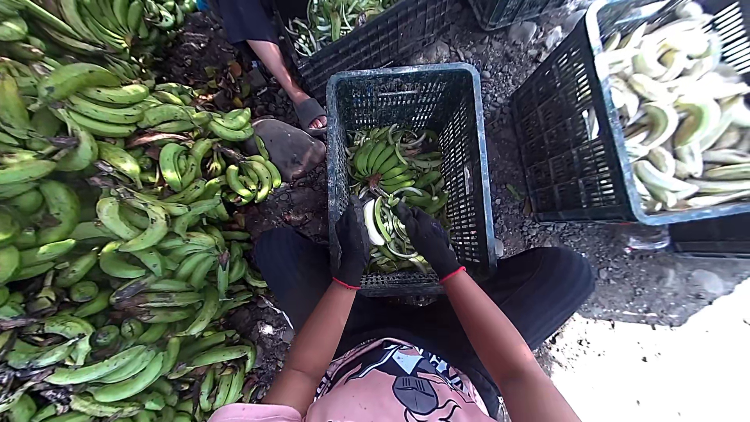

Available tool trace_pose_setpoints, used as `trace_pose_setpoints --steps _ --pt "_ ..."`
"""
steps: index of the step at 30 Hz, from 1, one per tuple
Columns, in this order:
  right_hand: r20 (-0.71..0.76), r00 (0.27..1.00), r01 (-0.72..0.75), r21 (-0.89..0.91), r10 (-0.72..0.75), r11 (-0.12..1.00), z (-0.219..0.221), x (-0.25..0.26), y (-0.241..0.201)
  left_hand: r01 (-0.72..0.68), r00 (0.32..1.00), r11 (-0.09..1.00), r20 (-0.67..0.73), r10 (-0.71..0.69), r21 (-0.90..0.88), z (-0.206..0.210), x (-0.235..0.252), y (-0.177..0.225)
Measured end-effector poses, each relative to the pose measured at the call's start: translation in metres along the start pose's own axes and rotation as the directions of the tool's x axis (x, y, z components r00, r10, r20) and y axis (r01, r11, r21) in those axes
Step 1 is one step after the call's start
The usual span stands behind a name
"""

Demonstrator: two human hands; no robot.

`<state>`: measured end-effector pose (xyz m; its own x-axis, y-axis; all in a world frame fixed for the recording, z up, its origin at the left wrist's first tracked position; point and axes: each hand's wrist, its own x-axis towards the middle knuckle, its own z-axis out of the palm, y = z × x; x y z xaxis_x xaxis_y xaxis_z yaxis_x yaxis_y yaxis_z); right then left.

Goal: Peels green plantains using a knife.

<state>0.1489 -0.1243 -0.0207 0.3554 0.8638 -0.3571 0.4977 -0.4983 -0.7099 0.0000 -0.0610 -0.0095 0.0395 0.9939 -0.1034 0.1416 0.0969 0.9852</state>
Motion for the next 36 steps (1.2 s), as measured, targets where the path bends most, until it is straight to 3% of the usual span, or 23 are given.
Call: trace_pose_setpoints --steps 3,5,7,9,11,14,17,19,21,23,24,25,26,27,29,30,31,33,36 --pt "0.136 0.985 -0.07 -0.223 0.103 0.972 -0.026 0.014 0.017 0.006 1.0 0.998 0.011 -0.006 -0.056 -0.006 0.006 0.002" --pt "0.294 0.922 -0.11 -0.42 0.25 0.901 -0.051 0.008 0.019 0.103 0.994 0.993 0.04 -0.105 0.052 -0.018 0.011 0.006" --pt "0.342 0.851 -0.165 -0.546 0.399 0.821 -0.066 -0.003 0.018 0.231 0.969 0.961 0.053 -0.242 0.153 -0.022 0.011 0.017" --pt "0.367 0.833 -0.183 -0.524 0.415 0.832 -0.075 -0.015 0.025 0.315 0.931 0.867 0.053 -0.362 0.387 -0.016 0.013 0.032" --pt "0.385 0.846 -0.157 -0.481 0.369 0.862 -0.078 -0.021 0.034 0.241 0.92 0.819 0.146 -0.364 0.52 -0.014 0.019 0.011" --pt "0.41 0.844 -0.163 -0.418 0.346 0.893 -0.07 -0.026 0.038 0.203 0.876 0.809 0.267 -0.402 0.551 0.017 0.031 -0.022" --pt "0.459 0.827 -0.104 -0.441 0.324 0.891 -0.067 -0.026 0.031 0.282 0.775 0.863 0.43 -0.462 0.419 0.093 0.036 0.001" --pt "0.493 0.832 -0.045 -0.398 0.254 0.916 -0.074 -0.027 0.029 0.329 0.644 0.929 0.68 -0.35 0.167 0.154 0.028 0.054" --pt "0.493 0.843 -0.029 -0.36 0.217 0.933 -0.085 -0.028 0.029 0.361 0.532 0.932 0.827 -0.181 -0.028 0.206 0.019 0.114" --pt "0.469 0.864 -0.036 -0.306 0.183 0.951 -0.097 -0.031 0.031 0.187 0.543 0.979 0.839 -0.032 -0.084 0.235 0.024 0.152" --pt "0.45 0.879 -0.029 -0.278 0.157 0.96 -0.1 -0.035 0.033 -0.008 0.572 1.0 0.82 0.014 -0.012 0.242 0.034 0.16" --pt "0.439 0.888 -0.021 -0.26 0.138 0.965 -0.103 -0.038 0.035 -0.262 0.587 0.954 0.808 0.039 0.144 0.242 0.046 0.161" --pt "0.443 0.887 -0.013 -0.251 0.127 0.968 -0.105 -0.041 0.035 -0.5 0.57 0.805 0.821 0.028 0.319 0.239 0.058 0.155" --pt "0.46 0.88 -0.004 -0.244 0.119 0.97 -0.106 -0.043 0.034 -0.645 0.54 0.606 0.839 -0.068 0.465 0.233 0.071 0.143" --pt "0.503 0.857 0.014 -0.245 0.114 0.969 -0.099 -0.043 0.029 -0.759 0.512 0.244 0.785 -0.349 0.604 0.224 0.089 0.096" --pt "0.517 0.848 0.015 -0.25 0.12 0.968 -0.094 -0.042 0.026 -0.778 0.499 0.126 0.727 -0.472 0.616 0.219 0.092 0.068" --pt "0.531 0.838 0.014 -0.254 0.127 0.967 -0.089 -0.041 0.025 -0.777 0.489 0.062 0.662 -0.569 0.627 0.216 0.09 0.043" --pt "0.552 0.822 0.013 -0.264 0.14 0.965 -0.084 -0.04 0.023 -0.754 0.502 0.032 0.607 -0.616 0.657 0.211 0.081 -0.004" --pt "0.57 0.808 0.003 -0.256 0.149 0.967 -0.089 -0.04 0.02 -0.666 0.554 0.111 0.588 -0.589 0.738 0.205 0.075 -0.044"
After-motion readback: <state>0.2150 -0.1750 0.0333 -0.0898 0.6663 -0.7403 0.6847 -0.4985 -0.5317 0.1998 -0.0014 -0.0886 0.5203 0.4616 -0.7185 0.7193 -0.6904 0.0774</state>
